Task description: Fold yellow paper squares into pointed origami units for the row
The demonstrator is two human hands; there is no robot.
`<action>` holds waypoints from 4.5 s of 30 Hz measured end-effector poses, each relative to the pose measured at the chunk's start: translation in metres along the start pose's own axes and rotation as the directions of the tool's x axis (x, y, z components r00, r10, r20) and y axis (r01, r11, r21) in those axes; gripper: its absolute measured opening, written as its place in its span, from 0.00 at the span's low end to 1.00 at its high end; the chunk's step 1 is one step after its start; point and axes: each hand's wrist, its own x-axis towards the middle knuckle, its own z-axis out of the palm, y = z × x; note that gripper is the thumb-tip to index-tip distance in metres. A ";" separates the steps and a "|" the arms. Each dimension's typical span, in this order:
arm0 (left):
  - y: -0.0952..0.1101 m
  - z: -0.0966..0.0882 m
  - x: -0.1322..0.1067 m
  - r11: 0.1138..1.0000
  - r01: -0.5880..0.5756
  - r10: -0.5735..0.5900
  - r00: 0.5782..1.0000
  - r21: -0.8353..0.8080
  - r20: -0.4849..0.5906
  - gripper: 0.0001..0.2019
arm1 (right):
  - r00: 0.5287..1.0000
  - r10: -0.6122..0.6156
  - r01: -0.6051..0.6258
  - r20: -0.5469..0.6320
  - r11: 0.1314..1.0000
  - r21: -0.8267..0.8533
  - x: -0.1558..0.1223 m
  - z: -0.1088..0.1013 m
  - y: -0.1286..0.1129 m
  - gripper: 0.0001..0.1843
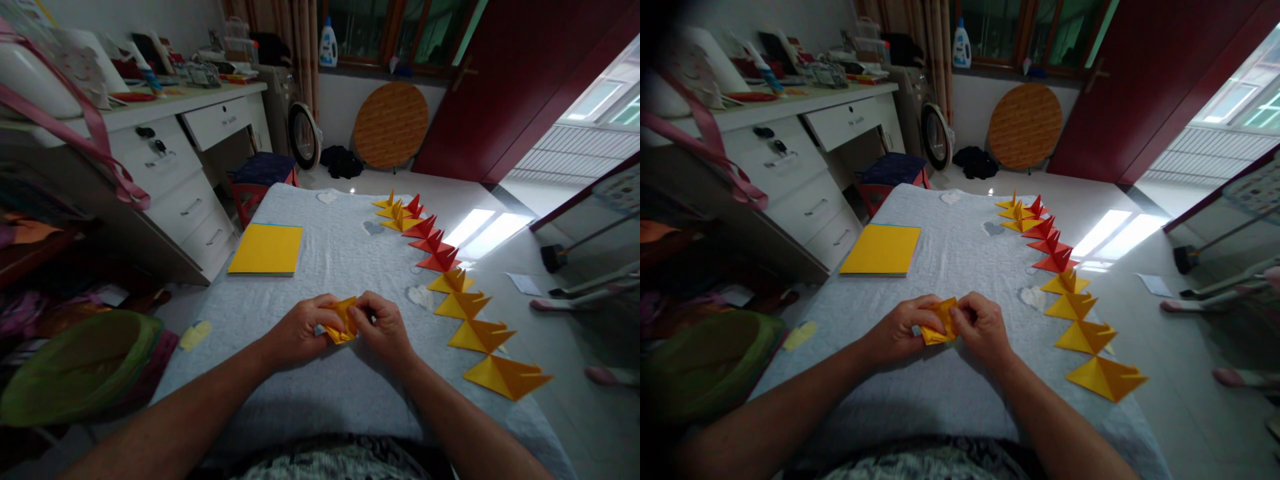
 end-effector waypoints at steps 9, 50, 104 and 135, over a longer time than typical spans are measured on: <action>0.000 -0.001 0.001 0.999 0.037 -0.038 0.999 -0.014 -0.028 0.03 | 0.990 0.124 -0.134 0.067 0.977 0.163 0.001 0.000 0.004 0.12; 0.005 -0.005 0.003 0.999 0.042 -0.039 0.992 0.022 -0.118 0.06 | 0.897 0.250 -0.308 0.364 0.945 0.110 0.004 0.002 0.010 0.11; 0.011 -0.001 0.005 0.982 0.173 -0.188 0.902 -0.072 -0.390 0.05 | 0.993 0.036 -0.056 0.110 0.981 0.185 -0.004 0.008 0.009 0.11; 0.005 -0.001 0.004 0.900 0.322 -0.401 0.874 -0.294 -0.272 0.10 | 0.969 -0.150 0.170 0.198 0.981 -0.088 -0.004 0.005 0.002 0.11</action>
